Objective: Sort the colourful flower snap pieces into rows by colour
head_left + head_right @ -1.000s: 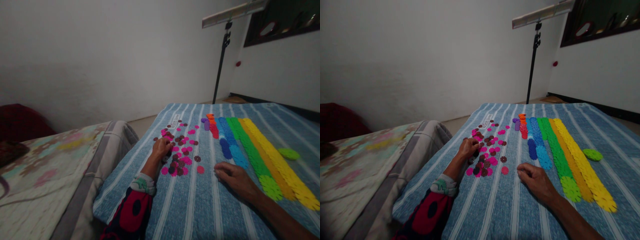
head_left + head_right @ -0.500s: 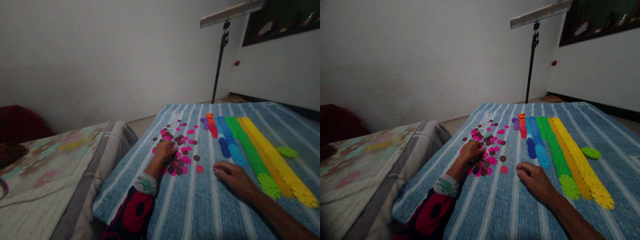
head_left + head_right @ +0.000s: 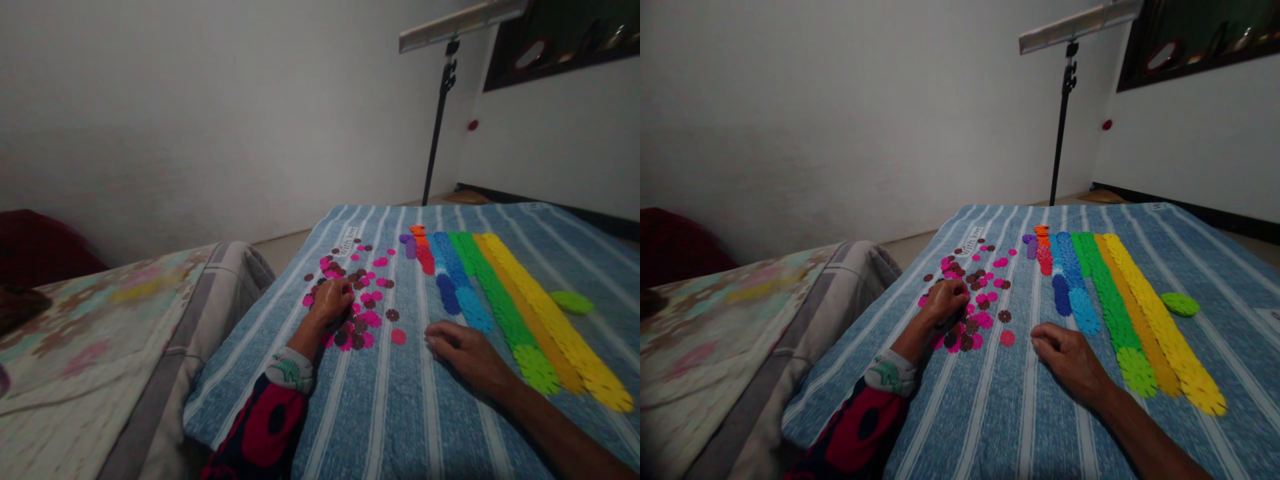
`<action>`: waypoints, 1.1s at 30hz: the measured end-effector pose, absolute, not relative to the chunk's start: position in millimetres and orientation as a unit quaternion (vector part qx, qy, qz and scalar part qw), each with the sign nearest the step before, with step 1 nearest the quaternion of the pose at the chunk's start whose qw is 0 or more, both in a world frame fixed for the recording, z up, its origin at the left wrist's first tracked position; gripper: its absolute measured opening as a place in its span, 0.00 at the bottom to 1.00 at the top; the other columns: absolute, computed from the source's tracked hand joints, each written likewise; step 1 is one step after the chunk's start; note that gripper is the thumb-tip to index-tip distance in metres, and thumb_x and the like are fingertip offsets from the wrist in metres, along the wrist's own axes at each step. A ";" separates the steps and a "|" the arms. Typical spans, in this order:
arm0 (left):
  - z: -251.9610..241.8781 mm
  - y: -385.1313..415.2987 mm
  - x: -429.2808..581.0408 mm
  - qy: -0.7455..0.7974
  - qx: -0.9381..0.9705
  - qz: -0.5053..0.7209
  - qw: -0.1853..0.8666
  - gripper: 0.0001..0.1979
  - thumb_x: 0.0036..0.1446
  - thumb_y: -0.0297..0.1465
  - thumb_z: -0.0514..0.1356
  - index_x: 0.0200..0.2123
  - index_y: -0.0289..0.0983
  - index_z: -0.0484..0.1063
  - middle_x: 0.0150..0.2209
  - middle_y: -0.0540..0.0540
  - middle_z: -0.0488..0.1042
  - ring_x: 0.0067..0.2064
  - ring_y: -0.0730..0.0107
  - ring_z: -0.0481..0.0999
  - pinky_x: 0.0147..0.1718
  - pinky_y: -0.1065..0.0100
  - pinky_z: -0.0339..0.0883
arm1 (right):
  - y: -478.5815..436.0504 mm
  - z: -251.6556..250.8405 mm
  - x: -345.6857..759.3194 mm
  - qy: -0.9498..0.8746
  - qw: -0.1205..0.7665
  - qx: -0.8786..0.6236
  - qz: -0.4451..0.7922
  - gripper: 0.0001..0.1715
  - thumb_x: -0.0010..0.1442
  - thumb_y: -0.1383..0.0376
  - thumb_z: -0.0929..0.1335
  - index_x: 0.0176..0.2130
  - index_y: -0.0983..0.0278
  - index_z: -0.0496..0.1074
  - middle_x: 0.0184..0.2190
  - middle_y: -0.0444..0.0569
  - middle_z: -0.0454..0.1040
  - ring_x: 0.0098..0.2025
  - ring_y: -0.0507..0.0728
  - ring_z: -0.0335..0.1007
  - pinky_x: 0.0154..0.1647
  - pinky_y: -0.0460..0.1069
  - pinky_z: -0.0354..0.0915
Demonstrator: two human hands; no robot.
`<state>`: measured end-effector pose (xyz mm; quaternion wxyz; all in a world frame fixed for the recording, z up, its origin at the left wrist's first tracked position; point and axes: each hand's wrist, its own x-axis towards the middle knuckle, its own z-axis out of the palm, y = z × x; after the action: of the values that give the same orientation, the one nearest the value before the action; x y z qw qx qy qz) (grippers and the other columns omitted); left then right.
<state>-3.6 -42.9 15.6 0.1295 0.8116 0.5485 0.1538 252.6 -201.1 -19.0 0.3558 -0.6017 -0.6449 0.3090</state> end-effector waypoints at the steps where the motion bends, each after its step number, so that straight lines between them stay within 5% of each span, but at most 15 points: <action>1: 14.2 -42.5 -2.9 0.534 0.810 0.180 0.165 0.06 0.51 0.26 0.59 0.31 0.36 0.77 0.28 0.49 0.76 0.33 0.68 0.73 0.33 0.70 0.61 | -201.1 -18.8 252.5 -0.645 0.356 -0.601 0.309 0.14 0.60 0.58 0.63 0.35 0.62 0.74 0.25 0.43 0.73 0.28 0.55 0.70 0.30 0.48 0.63; 8: -5.1 -34.7 10.5 0.449 0.783 0.278 0.329 0.10 0.51 0.25 0.59 0.36 0.33 0.78 0.32 0.49 0.76 0.31 0.72 0.73 0.32 0.72 0.64 | -201.3 -18.1 252.0 -0.641 0.357 -0.601 0.317 0.14 0.59 0.59 0.63 0.35 0.63 0.74 0.24 0.42 0.72 0.28 0.55 0.70 0.31 0.48 0.63; 23: 14.5 -41.0 26.2 0.470 0.860 0.134 0.147 0.06 0.49 0.23 0.59 0.22 0.35 0.71 0.25 0.51 0.68 0.29 0.72 0.68 0.29 0.71 0.58 | -200.4 -16.9 252.5 -0.648 0.356 -0.598 0.310 0.14 0.59 0.58 0.63 0.35 0.62 0.75 0.24 0.42 0.73 0.26 0.54 0.68 0.28 0.47 0.62; 33: 9.1 -39.7 26.1 0.472 0.845 0.155 0.200 0.06 0.48 0.23 0.60 0.29 0.35 0.76 0.25 0.51 0.71 0.30 0.71 0.70 0.29 0.73 0.61 | -200.0 -17.4 253.1 -0.647 0.359 -0.597 0.309 0.14 0.59 0.58 0.63 0.34 0.63 0.74 0.24 0.42 0.73 0.26 0.54 0.68 0.29 0.48 0.62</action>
<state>26.1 -39.7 9.1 0.2004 0.8446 0.4715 0.1551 253.1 -200.0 -17.4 0.3587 -0.5973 -0.6475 0.3088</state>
